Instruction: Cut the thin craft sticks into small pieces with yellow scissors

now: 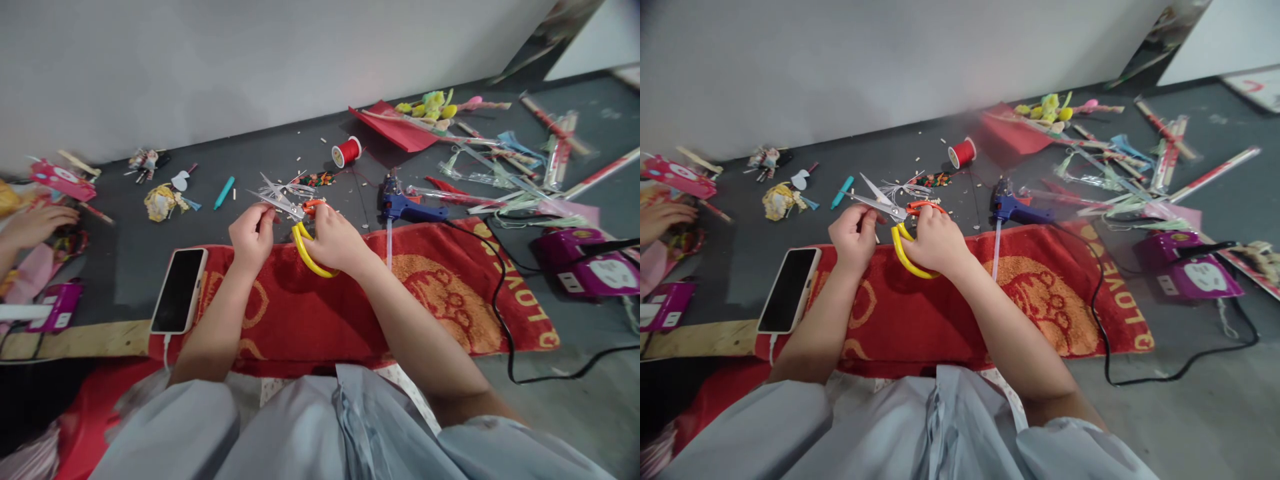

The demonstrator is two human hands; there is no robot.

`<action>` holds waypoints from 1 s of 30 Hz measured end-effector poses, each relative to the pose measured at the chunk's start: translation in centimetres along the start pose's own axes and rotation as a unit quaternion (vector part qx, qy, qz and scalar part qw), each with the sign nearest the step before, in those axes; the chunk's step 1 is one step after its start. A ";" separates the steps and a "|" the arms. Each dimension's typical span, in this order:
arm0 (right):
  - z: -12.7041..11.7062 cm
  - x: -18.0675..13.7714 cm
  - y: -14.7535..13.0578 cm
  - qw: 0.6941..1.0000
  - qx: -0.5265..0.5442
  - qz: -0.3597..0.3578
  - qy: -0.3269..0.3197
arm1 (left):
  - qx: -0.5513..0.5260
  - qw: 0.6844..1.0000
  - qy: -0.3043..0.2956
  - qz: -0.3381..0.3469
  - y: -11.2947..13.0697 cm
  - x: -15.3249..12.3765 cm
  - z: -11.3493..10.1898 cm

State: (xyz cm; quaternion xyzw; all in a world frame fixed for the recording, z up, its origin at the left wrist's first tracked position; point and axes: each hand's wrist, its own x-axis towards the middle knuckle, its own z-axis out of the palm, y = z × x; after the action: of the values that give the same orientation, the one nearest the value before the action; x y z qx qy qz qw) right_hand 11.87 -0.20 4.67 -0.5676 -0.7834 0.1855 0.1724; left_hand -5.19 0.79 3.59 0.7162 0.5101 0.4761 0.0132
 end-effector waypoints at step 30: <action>-1.0 -0.1 -1.0 0.996 0.005 0.084 -0.031 | 0.038 0.999 -0.013 -0.011 0.1 -0.2 0.4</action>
State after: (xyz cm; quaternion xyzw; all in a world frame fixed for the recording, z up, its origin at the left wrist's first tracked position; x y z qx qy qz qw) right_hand 11.56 -0.49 6.06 -0.6246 -0.7368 0.2210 0.1346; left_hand -4.90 0.79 3.28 0.7166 0.5357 0.4466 -0.0023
